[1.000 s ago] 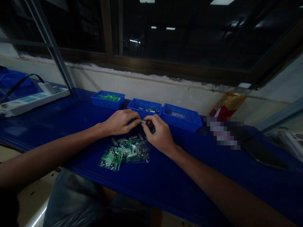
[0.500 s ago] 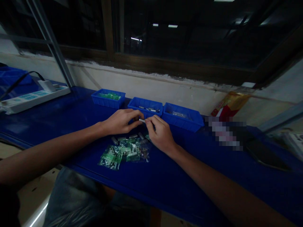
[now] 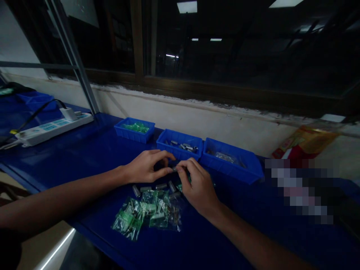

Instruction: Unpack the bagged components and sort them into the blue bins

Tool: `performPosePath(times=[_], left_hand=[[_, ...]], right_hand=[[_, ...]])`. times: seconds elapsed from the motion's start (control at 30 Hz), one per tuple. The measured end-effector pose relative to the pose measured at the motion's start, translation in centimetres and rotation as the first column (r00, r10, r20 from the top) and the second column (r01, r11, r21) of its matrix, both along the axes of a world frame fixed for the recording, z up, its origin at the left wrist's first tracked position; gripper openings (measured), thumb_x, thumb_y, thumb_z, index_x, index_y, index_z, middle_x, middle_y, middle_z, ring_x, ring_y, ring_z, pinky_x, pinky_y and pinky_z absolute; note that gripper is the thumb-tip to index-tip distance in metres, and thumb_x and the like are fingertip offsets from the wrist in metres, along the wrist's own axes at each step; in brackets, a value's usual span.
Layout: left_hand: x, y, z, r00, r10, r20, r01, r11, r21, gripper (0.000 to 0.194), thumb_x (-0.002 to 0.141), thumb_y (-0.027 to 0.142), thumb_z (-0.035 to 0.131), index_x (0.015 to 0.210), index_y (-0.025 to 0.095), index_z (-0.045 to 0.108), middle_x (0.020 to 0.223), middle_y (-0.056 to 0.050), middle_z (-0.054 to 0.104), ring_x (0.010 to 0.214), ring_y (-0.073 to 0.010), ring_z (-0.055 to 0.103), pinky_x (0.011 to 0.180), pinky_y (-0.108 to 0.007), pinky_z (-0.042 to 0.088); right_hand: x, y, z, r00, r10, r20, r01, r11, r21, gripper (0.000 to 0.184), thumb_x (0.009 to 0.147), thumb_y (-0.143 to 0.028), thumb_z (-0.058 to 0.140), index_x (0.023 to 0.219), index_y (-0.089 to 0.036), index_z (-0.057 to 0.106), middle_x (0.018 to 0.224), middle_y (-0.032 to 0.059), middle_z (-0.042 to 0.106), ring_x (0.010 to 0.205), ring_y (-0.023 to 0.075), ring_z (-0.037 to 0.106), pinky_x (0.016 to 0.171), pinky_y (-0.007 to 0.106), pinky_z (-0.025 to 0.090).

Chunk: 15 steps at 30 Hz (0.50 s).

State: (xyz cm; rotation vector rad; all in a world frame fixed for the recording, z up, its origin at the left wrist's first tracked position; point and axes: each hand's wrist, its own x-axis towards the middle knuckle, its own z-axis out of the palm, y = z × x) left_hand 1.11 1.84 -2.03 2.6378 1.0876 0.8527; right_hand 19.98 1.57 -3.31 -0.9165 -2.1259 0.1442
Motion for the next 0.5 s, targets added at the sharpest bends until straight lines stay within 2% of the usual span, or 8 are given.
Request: performPosePath(times=[0.13,0.3,0.4,0.5], left_hand=[[0.1,-0.4,0.1,0.997,-0.045,0.069,0.048,0.998,-0.040,0.034,0.080,0.034,0.054,0.109,0.017,0.049,0.086,-0.002,0.061,0.083,-0.0158,0.055,0.074,-0.029,0.046],[0.4,-0.6,-0.4,0.986,0.026,0.166,-0.003,0.990,-0.139,0.022,0.079,0.024,0.056,0.099,0.016,0.052,0.086,-0.002,0.060,0.082,-0.0145,0.054,0.072,-0.027,0.046],[0.5,-0.3,-0.5,0.975,0.036,0.218,0.003,0.985,-0.174,0.015,0.078,0.012,0.051,0.093,0.015,0.053,0.085,-0.002,0.060,0.080,-0.0127,0.054,0.071,-0.025,0.045],[0.6,0.1,-0.4,0.963,0.007,0.269,0.055,0.974,-0.221,0.017,0.077,0.012,0.052,0.094,0.014,0.052,0.087,-0.003,0.060,0.081,-0.0125,0.054,0.074,-0.025,0.045]], right_hand=[[0.2,0.4,0.0,0.998,-0.047,-0.028,0.044,0.993,-0.112,0.016,0.087,-0.026,0.043,0.076,-0.019,0.054,0.070,0.0006,0.056,0.067,0.0134,0.056,0.062,0.025,0.043],[0.4,1.2,-0.1,0.996,-0.054,-0.073,0.026,0.940,-0.341,0.021,0.087,-0.032,0.043,0.074,-0.020,0.054,0.066,-0.0014,0.059,0.063,0.0124,0.058,0.057,0.022,0.045],[0.4,1.5,-0.2,0.994,-0.057,-0.089,0.015,0.909,-0.417,0.021,0.085,-0.034,0.045,0.072,-0.021,0.055,0.065,-0.0019,0.060,0.063,0.0118,0.059,0.057,0.020,0.047],[0.5,1.7,-0.3,0.991,-0.077,-0.112,0.017,0.889,-0.457,0.018,0.083,-0.035,0.048,0.075,-0.021,0.056,0.070,-0.0011,0.062,0.067,0.0121,0.061,0.060,0.018,0.049]])
